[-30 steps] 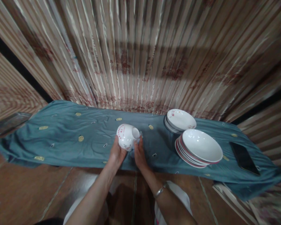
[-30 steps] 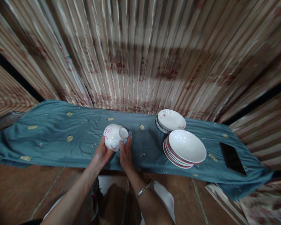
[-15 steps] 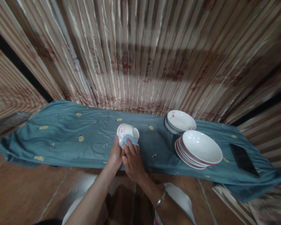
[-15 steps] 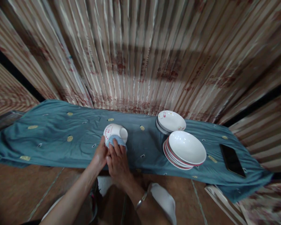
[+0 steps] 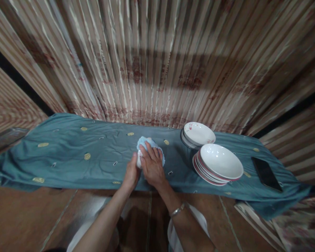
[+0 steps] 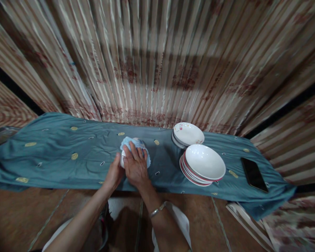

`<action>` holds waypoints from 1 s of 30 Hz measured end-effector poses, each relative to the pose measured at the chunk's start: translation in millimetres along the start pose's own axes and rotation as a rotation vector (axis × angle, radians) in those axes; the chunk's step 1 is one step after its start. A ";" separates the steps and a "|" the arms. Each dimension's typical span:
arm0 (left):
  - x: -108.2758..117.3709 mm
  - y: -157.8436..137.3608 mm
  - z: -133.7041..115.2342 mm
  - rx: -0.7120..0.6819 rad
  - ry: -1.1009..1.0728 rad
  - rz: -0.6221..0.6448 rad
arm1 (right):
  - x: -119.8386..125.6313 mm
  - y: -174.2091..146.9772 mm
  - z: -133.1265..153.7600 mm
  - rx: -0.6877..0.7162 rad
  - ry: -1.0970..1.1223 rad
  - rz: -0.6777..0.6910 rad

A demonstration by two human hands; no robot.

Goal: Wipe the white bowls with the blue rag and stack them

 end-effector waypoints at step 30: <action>-3.9 -0.7 -14.8 -0.016 -0.118 -0.188 | -64.0 -5.1 -89.6 -0.477 1.014 -0.286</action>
Point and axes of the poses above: each hand's wrist, its own y-axis towards the middle knuckle, its own x-axis out of the back of the hand, z = x × y, the point moved 7 cm from there along y, towards the middle knuckle, and after that the axes turned 12 degrees about z, right-handed, at the moved point
